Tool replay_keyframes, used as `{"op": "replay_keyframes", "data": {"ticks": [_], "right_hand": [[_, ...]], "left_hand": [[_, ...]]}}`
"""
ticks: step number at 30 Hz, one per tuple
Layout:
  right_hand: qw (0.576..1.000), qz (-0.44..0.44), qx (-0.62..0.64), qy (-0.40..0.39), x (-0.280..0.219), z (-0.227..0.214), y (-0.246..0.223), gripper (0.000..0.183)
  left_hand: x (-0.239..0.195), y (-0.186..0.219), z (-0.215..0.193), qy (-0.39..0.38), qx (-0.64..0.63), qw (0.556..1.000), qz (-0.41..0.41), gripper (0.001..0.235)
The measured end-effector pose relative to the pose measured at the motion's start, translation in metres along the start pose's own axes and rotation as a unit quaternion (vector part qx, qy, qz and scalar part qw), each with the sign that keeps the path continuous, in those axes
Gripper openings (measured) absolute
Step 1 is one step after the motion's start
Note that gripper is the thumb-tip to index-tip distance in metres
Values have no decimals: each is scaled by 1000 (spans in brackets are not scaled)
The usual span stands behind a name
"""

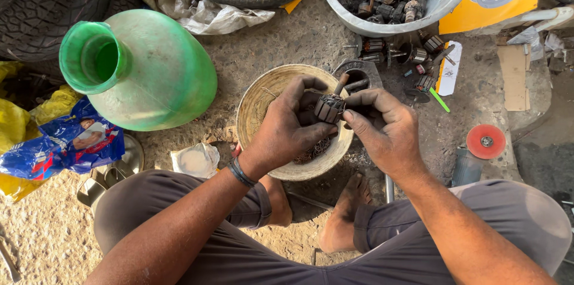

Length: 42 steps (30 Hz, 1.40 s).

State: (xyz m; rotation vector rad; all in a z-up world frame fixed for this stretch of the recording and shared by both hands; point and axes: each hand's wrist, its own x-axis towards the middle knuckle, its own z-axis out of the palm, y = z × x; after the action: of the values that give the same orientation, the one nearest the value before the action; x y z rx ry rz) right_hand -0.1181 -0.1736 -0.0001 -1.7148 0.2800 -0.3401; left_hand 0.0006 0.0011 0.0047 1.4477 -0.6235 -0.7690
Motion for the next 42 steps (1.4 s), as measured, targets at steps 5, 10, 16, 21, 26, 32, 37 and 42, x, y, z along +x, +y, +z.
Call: {"op": "replay_keyframes", "data": {"ticks": [5, 10, 16, 21, 26, 32, 37, 42], "right_hand": [[999, 1, -51, 12, -3, 2, 5, 21], [1000, 17, -20, 17, 1, 4, 14, 14], [983, -166, -74, 22, 7, 7, 2, 13], [982, -174, -76, 11, 5, 4, -7, 17], [967, -229, -109, 23, 5, 1, -13, 16], [988, 79, 122, -50, 9, -9, 4, 16], [949, 163, 265, -54, 6, -9, 12, 20], [959, 161, 230, -48, 10, -16, 11, 17]], "left_hand": [[-4, 6, 7, 60, 188, 977, 77, 55], [-2, -1, 6, 28, 87, 995, 36, 45], [0, 2, 6, 29, -96, 991, -83, 43], [-1, 5, 11, 25, -84, 994, -66, 42], [1, 6, 4, 14, 12, 1000, -10, 42], [1, 4, -7, -66, -54, 996, -33, 43], [3, 5, -10, -102, -3, 994, 33, 42], [7, 13, -7, -106, -17, 994, 24, 47]]}}
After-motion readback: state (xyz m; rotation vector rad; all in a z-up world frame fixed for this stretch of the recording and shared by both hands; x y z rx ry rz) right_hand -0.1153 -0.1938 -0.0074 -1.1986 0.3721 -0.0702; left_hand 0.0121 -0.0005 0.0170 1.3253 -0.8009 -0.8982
